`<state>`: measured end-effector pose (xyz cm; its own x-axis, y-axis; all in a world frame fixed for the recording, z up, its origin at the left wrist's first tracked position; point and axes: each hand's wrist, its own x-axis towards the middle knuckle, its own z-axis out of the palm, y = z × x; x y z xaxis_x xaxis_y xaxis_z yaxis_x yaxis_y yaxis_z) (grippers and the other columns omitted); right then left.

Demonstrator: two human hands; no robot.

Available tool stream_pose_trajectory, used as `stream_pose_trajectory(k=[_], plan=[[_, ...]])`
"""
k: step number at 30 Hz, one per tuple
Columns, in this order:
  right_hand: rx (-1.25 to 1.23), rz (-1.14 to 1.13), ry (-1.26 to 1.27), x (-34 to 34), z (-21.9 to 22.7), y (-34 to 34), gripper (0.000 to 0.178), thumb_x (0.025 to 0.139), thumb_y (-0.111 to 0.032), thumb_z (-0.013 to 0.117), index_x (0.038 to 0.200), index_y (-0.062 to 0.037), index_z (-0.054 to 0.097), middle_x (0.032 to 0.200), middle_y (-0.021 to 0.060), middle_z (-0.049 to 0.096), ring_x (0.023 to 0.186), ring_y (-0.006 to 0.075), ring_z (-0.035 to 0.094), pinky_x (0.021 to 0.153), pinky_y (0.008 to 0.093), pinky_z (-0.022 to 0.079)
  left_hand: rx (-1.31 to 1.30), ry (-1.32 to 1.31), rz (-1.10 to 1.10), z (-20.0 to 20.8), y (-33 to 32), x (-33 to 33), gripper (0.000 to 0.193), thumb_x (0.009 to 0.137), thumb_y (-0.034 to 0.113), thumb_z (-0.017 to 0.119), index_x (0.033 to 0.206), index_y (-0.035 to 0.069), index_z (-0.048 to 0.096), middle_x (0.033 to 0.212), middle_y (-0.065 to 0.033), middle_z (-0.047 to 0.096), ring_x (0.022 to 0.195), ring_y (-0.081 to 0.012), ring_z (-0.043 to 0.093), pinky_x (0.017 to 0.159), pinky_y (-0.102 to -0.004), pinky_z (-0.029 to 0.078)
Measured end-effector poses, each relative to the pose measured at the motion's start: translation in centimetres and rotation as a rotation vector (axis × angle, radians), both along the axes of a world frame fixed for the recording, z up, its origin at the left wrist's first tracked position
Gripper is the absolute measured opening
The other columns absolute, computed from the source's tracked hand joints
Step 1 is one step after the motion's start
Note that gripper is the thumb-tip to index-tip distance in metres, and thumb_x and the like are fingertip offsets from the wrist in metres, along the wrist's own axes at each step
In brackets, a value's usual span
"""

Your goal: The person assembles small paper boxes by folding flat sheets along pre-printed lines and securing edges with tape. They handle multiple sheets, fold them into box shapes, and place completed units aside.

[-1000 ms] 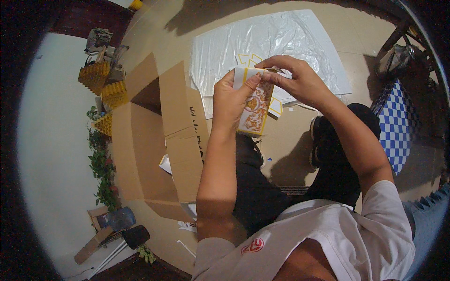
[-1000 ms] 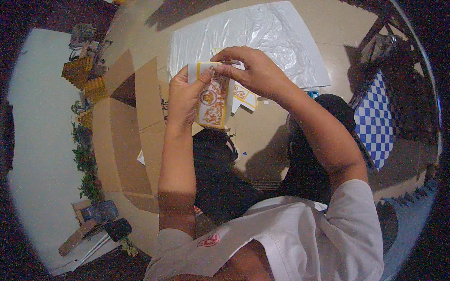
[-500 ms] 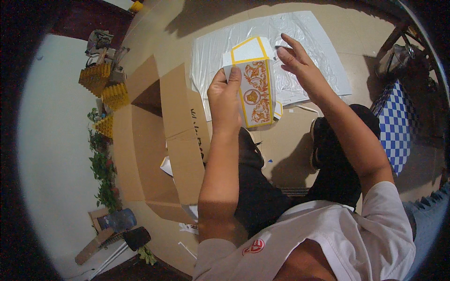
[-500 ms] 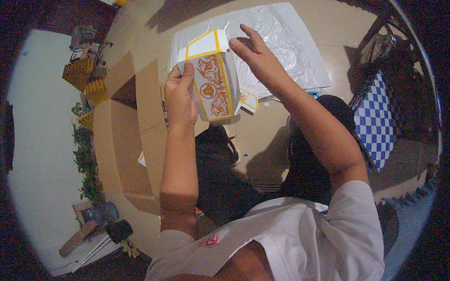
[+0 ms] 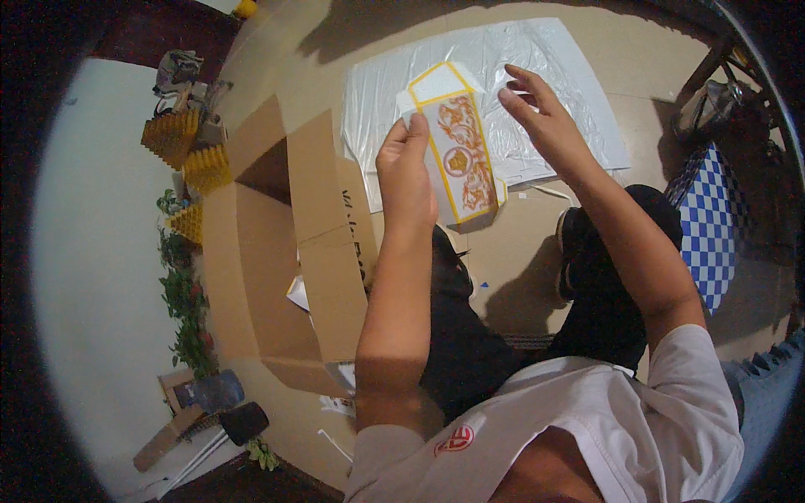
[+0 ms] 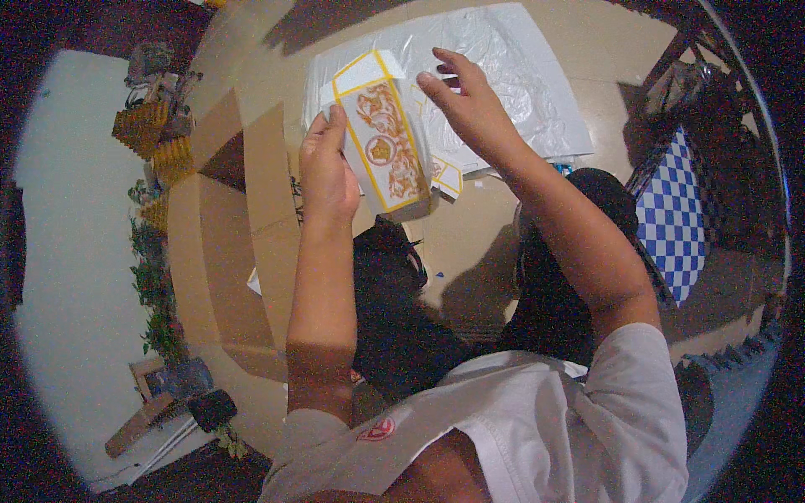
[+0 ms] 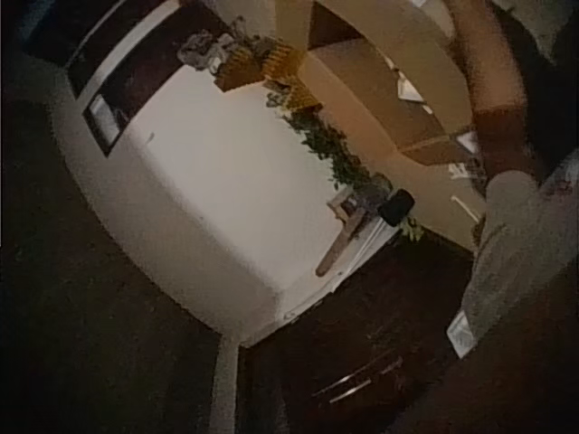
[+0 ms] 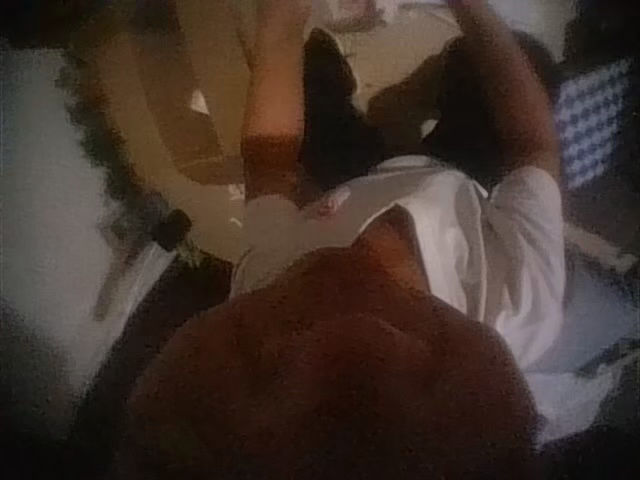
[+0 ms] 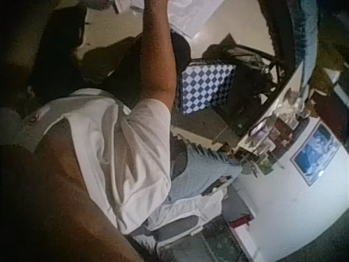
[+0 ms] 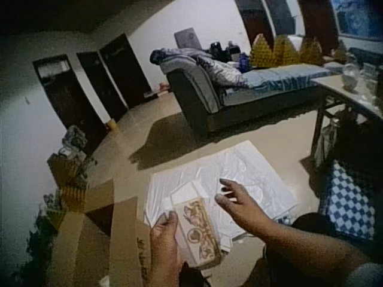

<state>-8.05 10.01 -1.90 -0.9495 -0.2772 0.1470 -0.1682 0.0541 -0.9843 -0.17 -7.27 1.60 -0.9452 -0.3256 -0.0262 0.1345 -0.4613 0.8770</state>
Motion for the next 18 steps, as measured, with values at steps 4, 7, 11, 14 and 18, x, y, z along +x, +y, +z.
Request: stream_pose_trajectory(k=[4, 7, 11, 14, 18], plan=[[0.085, 0.281, -0.228, 1.6, 0.0, -0.6, 0.089, 0.082, -0.057, 0.064, 0.144, -0.0024, 0.031, 0.13, 0.0267, 0.049, 0.121, 0.0324, 0.05, 0.099, 0.0379, 0.041, 0.171, -0.01, 0.079, -0.1, -1.6, -0.2, 0.032, 0.097, 0.021, 0.053, 0.118, -0.003, 0.052, 0.117, -0.0141, 0.059, 0.107, -0.0235, 0.058, 0.096, -0.038, 0.045], [-0.05, 0.414, -0.37, 2.1, -1.1, -1.2, 0.087, 0.083, -0.055, 0.065, 0.144, -0.0011, 0.032, 0.125, 0.0239, 0.054, 0.116, 0.0299, 0.054, 0.097, 0.0363, 0.043, 0.353, -0.014, 0.054, -0.6, -2.3, -0.8, 0.039, 0.099, 0.022, 0.049, 0.128, -0.004, 0.046, 0.128, -0.0159, 0.054, 0.122, -0.0279, 0.049, 0.107, -0.0436, 0.037], [-0.232, 0.442, -0.466, 2.9, 0.8, -1.7, 0.072, 0.089, -0.048, 0.06, 0.137, 0.0014, 0.039, 0.118, 0.0178, 0.059, 0.109, 0.024, 0.058, 0.093, 0.0348, 0.046, 0.308, -0.041, 0.059, 0.1, -0.6, -0.7, 0.036, 0.097, 0.023, 0.052, 0.124, -0.001, 0.05, 0.124, -0.0143, 0.055, 0.116, -0.0257, 0.052, 0.103, -0.0409, 0.039], [-0.321, 0.407, -0.516, 2.8, 2.0, -1.3, 0.057, 0.095, -0.044, 0.054, 0.128, 0.0015, 0.046, 0.112, 0.0124, 0.062, 0.102, 0.0186, 0.06, 0.088, 0.0328, 0.048, 0.071, -0.143, -0.062, 1.0, 0.7, 0.3, 0.028, 0.095, 0.023, 0.056, 0.111, 0.0, 0.058, 0.105, -0.0102, 0.063, 0.095, -0.0194, 0.06, 0.087, -0.0334, 0.047], [-0.312, 0.371, -0.493, 2.0, 2.0, -0.6, 0.057, 0.094, -0.047, 0.052, 0.129, -0.0015, 0.047, 0.116, 0.0123, 0.06, 0.107, 0.0183, 0.057, 0.092, 0.0328, 0.045, -0.413, -0.249, -0.166, 1.3, 1.4, 1.2, 0.024, 0.09, 0.025, 0.066, 0.085, 0.002, 0.064, 0.072, -0.0019, 0.062, 0.06, -0.0084, 0.055, 0.056, -0.0227, 0.043]])
